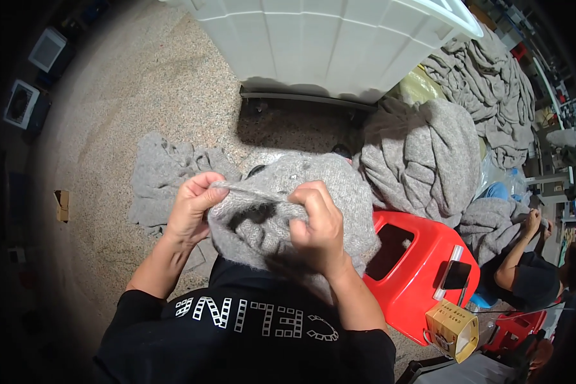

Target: Inspecting grey knitwear and removing loose threads or lint by hand.

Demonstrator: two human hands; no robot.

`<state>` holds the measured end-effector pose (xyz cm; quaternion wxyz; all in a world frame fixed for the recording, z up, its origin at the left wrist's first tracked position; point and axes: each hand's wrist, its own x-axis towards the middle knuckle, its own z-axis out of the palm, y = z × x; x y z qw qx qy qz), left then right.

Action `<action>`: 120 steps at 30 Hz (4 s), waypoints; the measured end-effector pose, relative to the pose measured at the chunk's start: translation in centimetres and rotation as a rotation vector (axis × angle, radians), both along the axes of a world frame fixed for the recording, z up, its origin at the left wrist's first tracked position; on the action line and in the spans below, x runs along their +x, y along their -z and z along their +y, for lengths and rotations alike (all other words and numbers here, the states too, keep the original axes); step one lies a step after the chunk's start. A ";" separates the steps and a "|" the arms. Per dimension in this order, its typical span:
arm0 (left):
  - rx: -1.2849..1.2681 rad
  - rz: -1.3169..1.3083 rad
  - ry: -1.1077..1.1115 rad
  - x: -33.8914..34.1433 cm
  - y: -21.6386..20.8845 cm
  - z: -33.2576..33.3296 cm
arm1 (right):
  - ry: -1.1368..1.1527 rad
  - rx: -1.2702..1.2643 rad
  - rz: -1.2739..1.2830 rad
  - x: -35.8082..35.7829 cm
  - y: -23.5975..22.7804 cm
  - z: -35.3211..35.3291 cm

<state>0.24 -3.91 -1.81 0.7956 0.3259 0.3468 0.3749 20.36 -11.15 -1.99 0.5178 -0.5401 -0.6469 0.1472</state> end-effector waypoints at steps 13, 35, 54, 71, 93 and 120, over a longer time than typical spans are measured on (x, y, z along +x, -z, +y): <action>-0.559 -0.465 0.252 1.2 1.3 -1.9 | 0.057 -0.121 0.080 0.4 1.7 0.6; -0.550 -0.520 0.046 0.3 1.9 0.9 | -0.119 -0.449 0.201 2.9 1.4 -0.6; -0.019 -0.034 0.045 1.0 -3.7 0.0 | -0.048 0.148 -0.372 -0.7 -4.2 -1.8; 0.486 0.156 0.117 3.5 -2.6 -1.5 | -0.050 0.190 -0.283 -1.5 -2.1 -1.1; 0.520 0.226 0.180 3.0 -2.1 -1.8 | -0.029 0.103 -0.193 -2.5 -1.7 -1.7; 1.085 0.438 0.198 0.9 -2.7 -0.5 | -0.384 0.053 -0.029 -0.6 -3.1 1.4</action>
